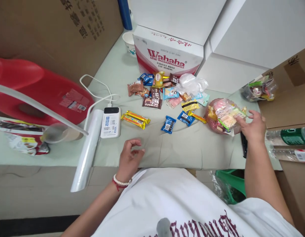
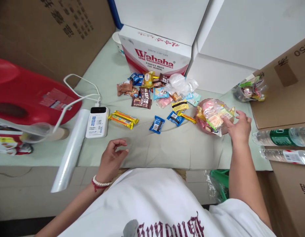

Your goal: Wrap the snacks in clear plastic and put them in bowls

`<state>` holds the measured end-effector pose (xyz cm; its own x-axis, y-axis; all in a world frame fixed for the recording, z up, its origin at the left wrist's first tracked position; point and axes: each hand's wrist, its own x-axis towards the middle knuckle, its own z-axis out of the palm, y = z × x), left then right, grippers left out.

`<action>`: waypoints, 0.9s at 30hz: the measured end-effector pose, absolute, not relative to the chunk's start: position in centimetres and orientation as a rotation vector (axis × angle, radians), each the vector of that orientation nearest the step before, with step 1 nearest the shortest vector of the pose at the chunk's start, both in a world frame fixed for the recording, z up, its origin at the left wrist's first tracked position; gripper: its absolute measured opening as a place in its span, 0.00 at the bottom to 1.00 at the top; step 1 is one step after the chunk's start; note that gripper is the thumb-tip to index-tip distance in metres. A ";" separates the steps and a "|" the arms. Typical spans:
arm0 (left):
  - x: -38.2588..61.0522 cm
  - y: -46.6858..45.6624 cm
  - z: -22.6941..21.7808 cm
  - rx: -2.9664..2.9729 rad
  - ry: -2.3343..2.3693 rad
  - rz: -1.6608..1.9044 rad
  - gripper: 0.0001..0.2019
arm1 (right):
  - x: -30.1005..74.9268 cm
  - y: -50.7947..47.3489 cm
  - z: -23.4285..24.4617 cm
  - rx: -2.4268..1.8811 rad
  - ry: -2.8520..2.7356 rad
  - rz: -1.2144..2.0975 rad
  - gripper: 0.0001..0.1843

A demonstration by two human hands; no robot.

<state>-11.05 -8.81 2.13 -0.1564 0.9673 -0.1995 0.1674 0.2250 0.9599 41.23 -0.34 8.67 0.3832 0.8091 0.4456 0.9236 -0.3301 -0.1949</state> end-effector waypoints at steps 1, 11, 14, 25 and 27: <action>-11.3 -9.0 1.9 1.108 1.569 1.059 0.16 | 40.6 -1.1 8.9 -2.259 -1.468 -0.467 0.42; -10.8 -7.5 1.9 1.177 1.594 0.934 0.14 | 30.8 -4.6 4.7 -2.000 -2.146 -0.558 0.16; -10.3 -7.2 2.2 1.262 1.558 0.839 0.13 | 34.9 -3.1 3.2 -1.978 -2.154 -0.528 0.09; -10.3 -6.8 6.9 1.650 1.300 0.805 0.10 | 44.0 5.5 4.6 -1.938 -2.258 -0.434 0.13; -11.0 -7.2 10.7 1.785 0.981 0.693 0.12 | 42.4 4.8 5.3 -1.902 -2.245 -0.517 0.18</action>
<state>-11.02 -7.21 10.75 0.5175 0.8551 0.0330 0.3164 -0.2271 0.9210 42.44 4.84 5.30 -0.1826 0.9246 0.3343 0.9777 0.1348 0.1612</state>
